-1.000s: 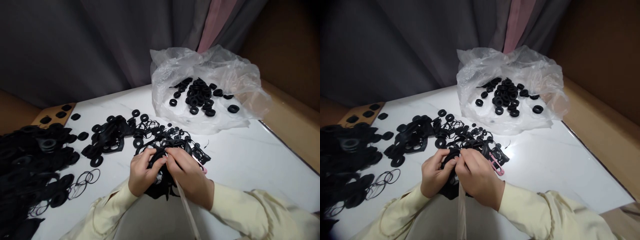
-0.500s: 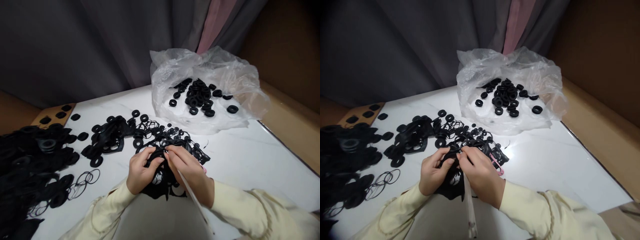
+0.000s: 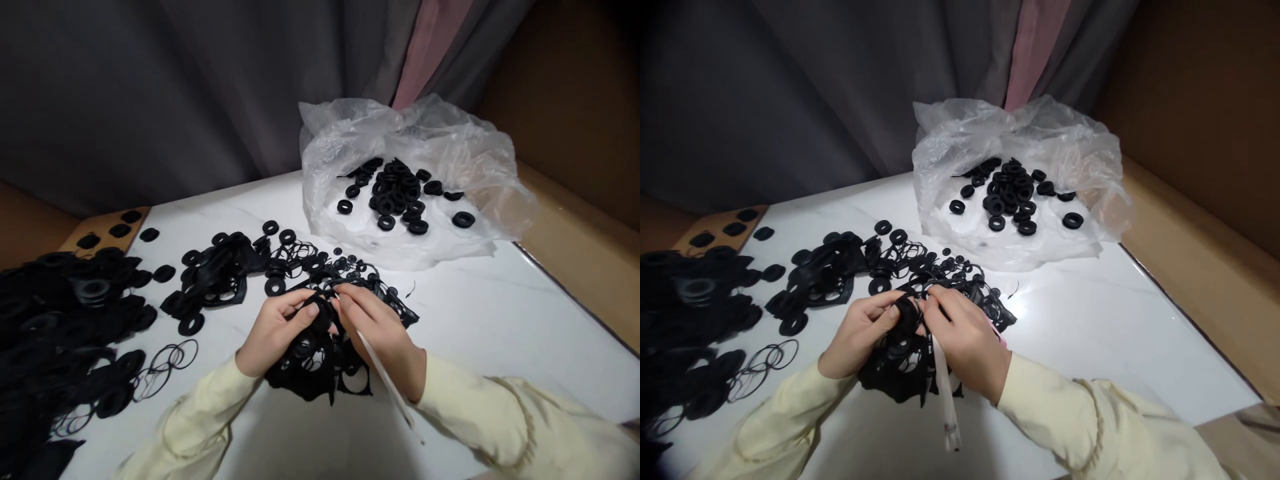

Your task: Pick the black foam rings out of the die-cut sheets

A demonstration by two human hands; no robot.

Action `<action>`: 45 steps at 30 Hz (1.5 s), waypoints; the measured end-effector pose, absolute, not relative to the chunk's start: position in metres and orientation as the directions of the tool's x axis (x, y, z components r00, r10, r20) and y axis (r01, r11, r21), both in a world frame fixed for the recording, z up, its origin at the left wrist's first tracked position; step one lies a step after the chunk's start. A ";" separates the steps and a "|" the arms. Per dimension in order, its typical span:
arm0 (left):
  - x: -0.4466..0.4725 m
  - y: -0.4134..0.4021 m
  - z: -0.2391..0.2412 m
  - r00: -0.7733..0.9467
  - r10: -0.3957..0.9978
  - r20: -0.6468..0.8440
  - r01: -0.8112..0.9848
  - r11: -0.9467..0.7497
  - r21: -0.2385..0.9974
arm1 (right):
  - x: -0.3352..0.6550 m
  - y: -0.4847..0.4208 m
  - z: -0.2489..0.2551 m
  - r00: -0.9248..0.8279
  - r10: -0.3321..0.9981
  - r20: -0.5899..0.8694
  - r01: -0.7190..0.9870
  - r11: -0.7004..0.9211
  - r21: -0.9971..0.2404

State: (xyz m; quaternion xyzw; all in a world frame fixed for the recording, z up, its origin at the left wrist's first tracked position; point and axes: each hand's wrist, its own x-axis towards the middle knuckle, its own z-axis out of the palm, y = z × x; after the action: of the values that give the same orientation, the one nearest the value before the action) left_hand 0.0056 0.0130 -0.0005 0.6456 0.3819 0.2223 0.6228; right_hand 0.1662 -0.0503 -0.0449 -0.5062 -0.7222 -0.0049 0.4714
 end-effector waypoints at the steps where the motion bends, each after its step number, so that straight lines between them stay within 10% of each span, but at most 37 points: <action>1: 0.005 0.016 0.002 0.638 0.741 -0.208 0.207 0.095 0.974 | 0.167 -0.051 -0.045 -0.043 0.709 0.704 0.742 0.494 -0.453; 11: 0.002 0.029 0.018 0.833 0.506 -0.224 0.280 -0.036 0.959 | 0.171 -0.050 -0.037 -0.068 0.688 0.722 0.775 0.492 -0.397; 35: 0.011 0.015 0.015 0.816 0.525 -0.243 0.447 -0.304 0.841 | 0.174 -0.046 -0.044 -0.051 0.706 0.707 0.741 0.501 -0.447; 45: -0.005 0.022 0.009 0.720 0.438 -0.538 0.588 0.027 0.808 | 0.176 -0.042 -0.044 -0.053 0.706 0.706 0.775 0.475 -0.416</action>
State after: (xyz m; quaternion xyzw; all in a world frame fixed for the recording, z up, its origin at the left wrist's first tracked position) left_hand -0.0047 0.0218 0.0086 0.6949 0.3692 -0.0612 0.6140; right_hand 0.1763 -0.0425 -0.0439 -0.5109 -0.7247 -0.0376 0.4608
